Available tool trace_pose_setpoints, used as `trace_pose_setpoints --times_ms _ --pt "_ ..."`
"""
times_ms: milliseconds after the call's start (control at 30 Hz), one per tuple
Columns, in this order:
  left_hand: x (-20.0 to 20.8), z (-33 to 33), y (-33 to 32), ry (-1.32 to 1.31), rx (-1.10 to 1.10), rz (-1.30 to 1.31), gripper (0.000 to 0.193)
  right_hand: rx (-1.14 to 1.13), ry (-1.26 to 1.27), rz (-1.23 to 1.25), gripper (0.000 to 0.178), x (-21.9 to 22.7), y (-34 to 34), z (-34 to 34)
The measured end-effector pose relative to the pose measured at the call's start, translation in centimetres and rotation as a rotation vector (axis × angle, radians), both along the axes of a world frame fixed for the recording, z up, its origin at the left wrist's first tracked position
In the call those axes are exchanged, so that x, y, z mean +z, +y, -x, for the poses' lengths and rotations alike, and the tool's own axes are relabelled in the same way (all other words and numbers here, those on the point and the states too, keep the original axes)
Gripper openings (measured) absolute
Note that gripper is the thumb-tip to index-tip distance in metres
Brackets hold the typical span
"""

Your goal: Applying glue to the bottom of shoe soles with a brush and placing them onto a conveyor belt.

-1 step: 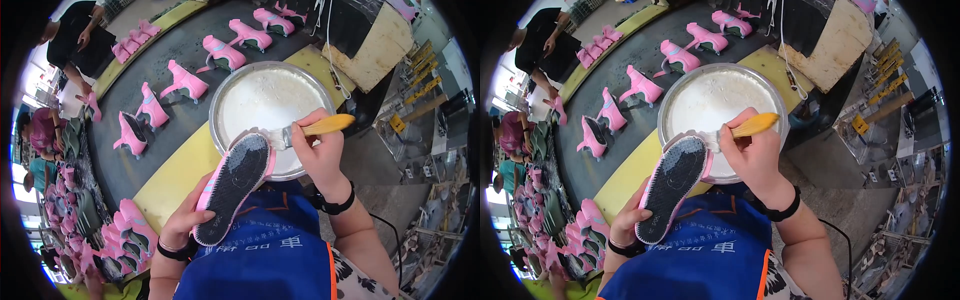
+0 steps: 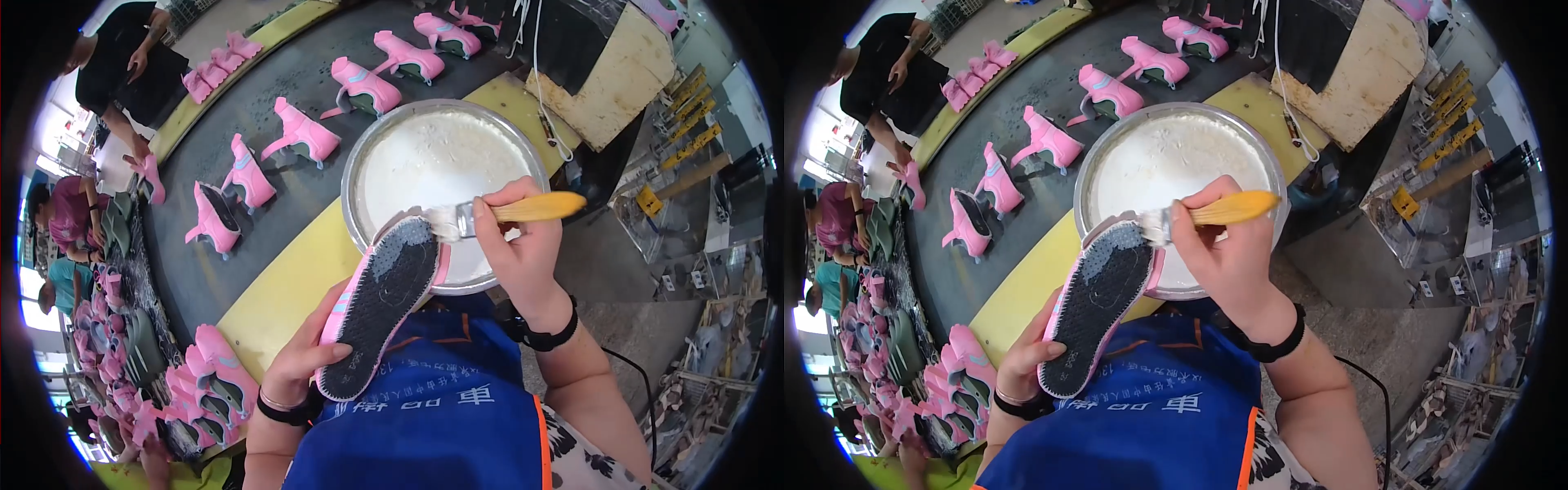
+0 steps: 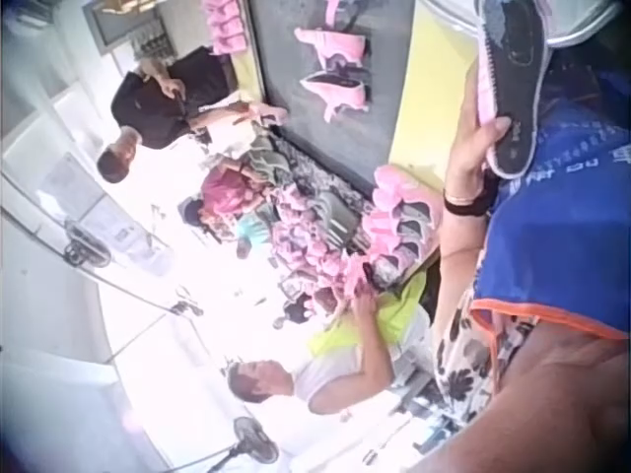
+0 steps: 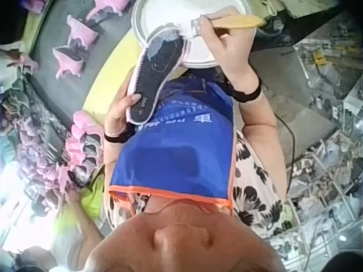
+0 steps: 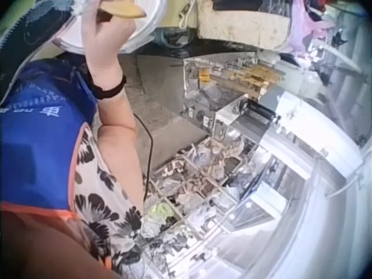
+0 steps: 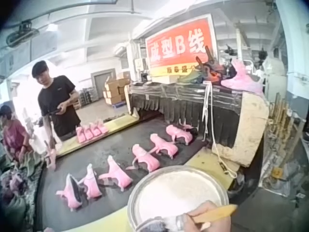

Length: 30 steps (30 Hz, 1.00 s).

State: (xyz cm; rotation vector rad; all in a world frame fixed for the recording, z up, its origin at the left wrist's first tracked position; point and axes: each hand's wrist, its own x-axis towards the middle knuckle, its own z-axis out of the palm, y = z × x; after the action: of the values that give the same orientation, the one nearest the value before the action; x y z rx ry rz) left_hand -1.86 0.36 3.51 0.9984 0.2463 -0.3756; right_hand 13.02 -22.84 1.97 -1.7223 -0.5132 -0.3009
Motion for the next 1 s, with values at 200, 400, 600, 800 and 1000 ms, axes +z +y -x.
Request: trace_pose_setpoints --times_ms 200,400,600,800,1000 --pt "-1.3 0.1 0.0 -0.062 0.035 -0.020 0.101 0.013 0.063 -0.026 0.014 -0.4 0.8 0.8" --pt "-3.4 -0.4 0.6 -0.188 -0.001 -0.279 0.104 -0.046 0.089 0.012 0.017 0.5 0.8 0.8" --pt "-3.8 -0.7 -0.1 -0.231 0.100 -0.234 0.102 -0.036 0.029 0.077 0.017 -1.1 1.3 1.9" --pt "-3.9 -1.1 0.0 -0.204 0.137 -0.239 0.104 0.024 0.000 0.047 0.014 0.2 1.3 2.7" --pt "-4.3 -1.0 -0.1 -0.260 0.076 -0.255 0.104 0.024 0.070 -0.142 0.016 -0.2 2.4 1.1"
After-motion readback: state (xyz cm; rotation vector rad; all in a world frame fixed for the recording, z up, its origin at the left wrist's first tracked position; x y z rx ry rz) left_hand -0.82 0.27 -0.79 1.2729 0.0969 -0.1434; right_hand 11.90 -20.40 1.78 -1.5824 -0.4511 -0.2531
